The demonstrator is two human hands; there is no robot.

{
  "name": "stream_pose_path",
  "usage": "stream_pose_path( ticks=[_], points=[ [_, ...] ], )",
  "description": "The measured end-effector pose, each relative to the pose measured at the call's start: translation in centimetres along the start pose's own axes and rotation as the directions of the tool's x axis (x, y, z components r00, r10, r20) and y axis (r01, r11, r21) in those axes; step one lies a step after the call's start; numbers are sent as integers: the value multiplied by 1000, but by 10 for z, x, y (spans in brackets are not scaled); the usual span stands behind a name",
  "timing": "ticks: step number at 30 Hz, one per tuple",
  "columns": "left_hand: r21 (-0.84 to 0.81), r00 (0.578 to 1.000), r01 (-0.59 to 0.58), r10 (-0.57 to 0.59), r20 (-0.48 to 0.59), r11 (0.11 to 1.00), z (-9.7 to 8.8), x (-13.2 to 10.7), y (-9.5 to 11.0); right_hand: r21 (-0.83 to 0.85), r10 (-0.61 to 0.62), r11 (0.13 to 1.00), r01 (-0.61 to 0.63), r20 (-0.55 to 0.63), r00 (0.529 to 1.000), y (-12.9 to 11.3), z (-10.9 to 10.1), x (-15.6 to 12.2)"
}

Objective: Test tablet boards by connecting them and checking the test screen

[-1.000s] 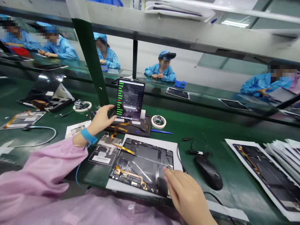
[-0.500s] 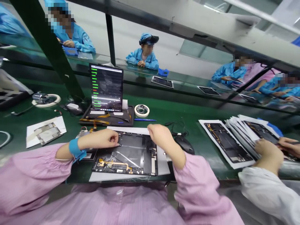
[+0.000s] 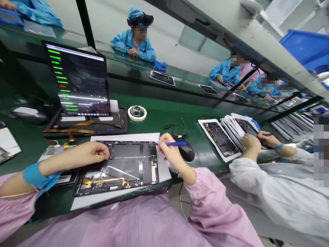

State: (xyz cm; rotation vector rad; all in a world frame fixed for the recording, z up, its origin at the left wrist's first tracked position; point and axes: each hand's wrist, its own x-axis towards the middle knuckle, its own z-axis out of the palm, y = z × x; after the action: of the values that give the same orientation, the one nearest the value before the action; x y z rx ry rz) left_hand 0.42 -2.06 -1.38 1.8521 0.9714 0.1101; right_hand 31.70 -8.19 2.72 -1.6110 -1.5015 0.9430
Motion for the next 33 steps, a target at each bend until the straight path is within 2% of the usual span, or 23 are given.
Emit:
stream_pose_path(
  ticks=[2,6,15,21,25,27,28,31,32,33],
  points=[
    [0,1000,16,-16,0,1000,0,1,-2,134,68,989,-67,-2,998,19,6,-16],
    [-17,999,33,-33,2,999,2,4,-9,5,3,1000,-2,-146,989,41,17,-23],
    [-96,999,50,-50,-1,994,2,2,-10,-166,-65,985,52,-73,995,40,18,-19],
    [-97,1000,26,-26,1,995,-1,1,-9,-226,-106,970,86,-77,991,42,18,-21],
    [-77,999,37,-37,-4,996,-3,-1,0,-262,-187,952,157,-93,978,28,12,-18],
    [-68,999,37,-38,-15,997,-3,-1,3,-424,-235,888,180,-80,969,13,11,-5],
    [-63,999,35,-36,-22,997,-4,-1,4,-548,-238,818,175,-44,970,5,12,5],
    [-40,999,3,-6,-54,999,-9,0,3,-873,-123,474,115,64,990,-15,23,44],
    [-32,998,-12,10,-69,999,-12,-1,3,-918,-79,383,100,76,994,-19,27,58],
    [-21,996,-26,24,-91,999,-15,-2,2,-938,-49,332,97,85,995,-21,32,71]
  ],
)
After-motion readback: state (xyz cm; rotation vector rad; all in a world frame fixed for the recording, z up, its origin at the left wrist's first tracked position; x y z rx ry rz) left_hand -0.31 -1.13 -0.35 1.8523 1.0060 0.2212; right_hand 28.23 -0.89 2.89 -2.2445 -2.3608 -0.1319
